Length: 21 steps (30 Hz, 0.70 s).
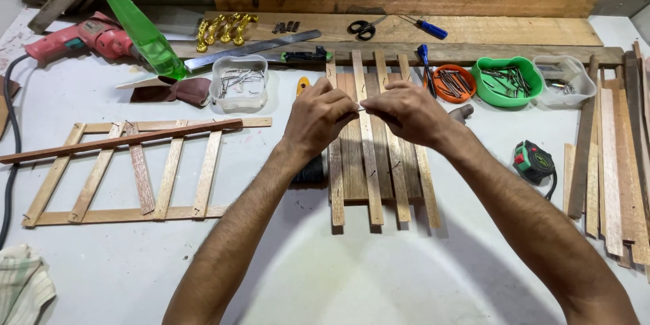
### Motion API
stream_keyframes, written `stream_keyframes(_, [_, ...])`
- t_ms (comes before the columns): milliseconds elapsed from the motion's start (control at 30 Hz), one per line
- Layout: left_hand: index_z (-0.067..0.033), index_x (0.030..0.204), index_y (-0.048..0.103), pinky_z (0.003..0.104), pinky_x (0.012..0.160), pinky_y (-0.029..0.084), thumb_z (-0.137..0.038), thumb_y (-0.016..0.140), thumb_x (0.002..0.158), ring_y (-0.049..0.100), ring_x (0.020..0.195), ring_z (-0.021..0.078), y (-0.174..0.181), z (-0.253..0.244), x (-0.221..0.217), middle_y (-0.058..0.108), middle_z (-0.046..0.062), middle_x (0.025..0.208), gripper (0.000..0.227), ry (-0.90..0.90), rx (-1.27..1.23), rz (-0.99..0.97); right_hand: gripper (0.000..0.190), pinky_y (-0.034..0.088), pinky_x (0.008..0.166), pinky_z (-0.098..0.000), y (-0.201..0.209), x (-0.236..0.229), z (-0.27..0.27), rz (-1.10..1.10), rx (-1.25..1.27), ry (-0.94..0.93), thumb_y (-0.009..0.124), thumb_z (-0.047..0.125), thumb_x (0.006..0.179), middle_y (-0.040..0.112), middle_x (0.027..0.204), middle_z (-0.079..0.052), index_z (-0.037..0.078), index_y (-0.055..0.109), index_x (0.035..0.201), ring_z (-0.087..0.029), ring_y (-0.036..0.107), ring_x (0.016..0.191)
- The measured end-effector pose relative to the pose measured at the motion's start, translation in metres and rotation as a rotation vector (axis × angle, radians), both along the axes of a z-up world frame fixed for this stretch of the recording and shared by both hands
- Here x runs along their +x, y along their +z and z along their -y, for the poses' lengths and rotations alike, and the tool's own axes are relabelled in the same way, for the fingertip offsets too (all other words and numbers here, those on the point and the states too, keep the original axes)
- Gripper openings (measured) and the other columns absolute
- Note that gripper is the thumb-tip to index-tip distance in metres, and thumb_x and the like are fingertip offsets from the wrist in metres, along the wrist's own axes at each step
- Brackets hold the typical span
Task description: Measuring, sanding, and assembling wooden slats to create a frame or lattice structure.
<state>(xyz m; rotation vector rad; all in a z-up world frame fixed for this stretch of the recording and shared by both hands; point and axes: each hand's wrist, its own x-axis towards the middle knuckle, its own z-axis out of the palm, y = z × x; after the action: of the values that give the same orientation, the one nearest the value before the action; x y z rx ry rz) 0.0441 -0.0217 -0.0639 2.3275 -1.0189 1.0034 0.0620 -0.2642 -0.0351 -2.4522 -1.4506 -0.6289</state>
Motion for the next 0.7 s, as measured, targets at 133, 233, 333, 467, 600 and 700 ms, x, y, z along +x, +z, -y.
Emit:
stream_keyframes(133, [-0.0148,0.087,0.076,0.032,0.073,0.058,-0.024,0.075,0.097,0.067,0.089,0.0156,-0.057,0.01,0.007,0.076,-0.001,0.088,0.014,-0.003,0.167,0.084,0.021,0.056,0.105,-0.0381,-0.042,-0.006,0.009,-0.005,-0.142,-0.032,0.063,0.006,0.106,0.079,0.111,-0.002,0.013,0.072,0.124,-0.014,0.075,0.099])
stream_keyframes(233, [-0.0128,0.097,0.076,0.035,0.09,0.062,-0.016,0.066,0.1,0.071,0.104,0.0199,-0.092,0.02,-0.001,0.078,0.005,0.103,0.011,-0.125,0.155,0.048,0.024,0.051,0.11,-0.0458,-0.067,-0.016,0.016,-0.152,-0.318,-0.067,0.067,0.015,0.095,0.076,0.12,-0.001,0.018,0.073,0.118,-0.017,0.072,0.11])
stream_keyframes(333, [-0.0094,0.096,0.075,0.037,0.095,0.062,-0.015,0.064,0.106,0.074,0.102,0.02,-0.097,0.025,-0.009,0.079,0.008,0.101,0.015,-0.161,0.179,-0.396,0.031,0.047,0.108,-0.0498,-0.076,-0.026,0.017,-0.21,-0.252,-0.087,0.068,0.017,0.09,0.071,0.131,-0.006,0.014,0.072,0.12,-0.025,0.063,0.125])
stream_keyframes(467, [-0.0065,0.117,0.071,0.042,0.106,0.055,-0.005,0.06,0.102,0.069,0.116,0.0252,-0.103,0.03,-0.004,0.074,0.013,0.121,0.019,-0.008,0.395,-0.424,0.027,0.044,0.114,-0.0463,-0.072,-0.024,0.01,-0.348,-0.277,-0.213,0.067,0.01,0.095,0.066,0.138,-0.009,0.008,0.069,0.121,-0.026,0.059,0.132])
stream_keyframes(600, [-0.0057,0.127,0.067,0.052,0.118,0.038,-0.004,0.062,0.095,0.058,0.13,0.0319,-0.086,0.036,0.018,0.065,0.015,0.136,0.033,0.073,0.454,-0.442,0.047,0.037,0.115,-0.049,-0.064,0.0,-0.003,-0.208,-0.476,-0.306,0.073,-0.002,0.076,0.062,0.139,-0.01,0.003,0.065,0.123,-0.026,0.059,0.13])
stream_keyframes(700, [-0.0054,0.129,0.065,0.051,0.118,0.036,-0.003,0.064,0.091,0.056,0.133,0.0318,-0.094,0.036,0.05,0.062,0.013,0.14,0.038,0.098,0.5,-0.448,0.051,0.04,0.115,-0.047,-0.061,0.025,-0.004,-0.207,-0.41,-0.314,0.071,-0.009,0.076,0.064,0.137,-0.013,0.002,0.064,0.125,-0.027,0.061,0.129])
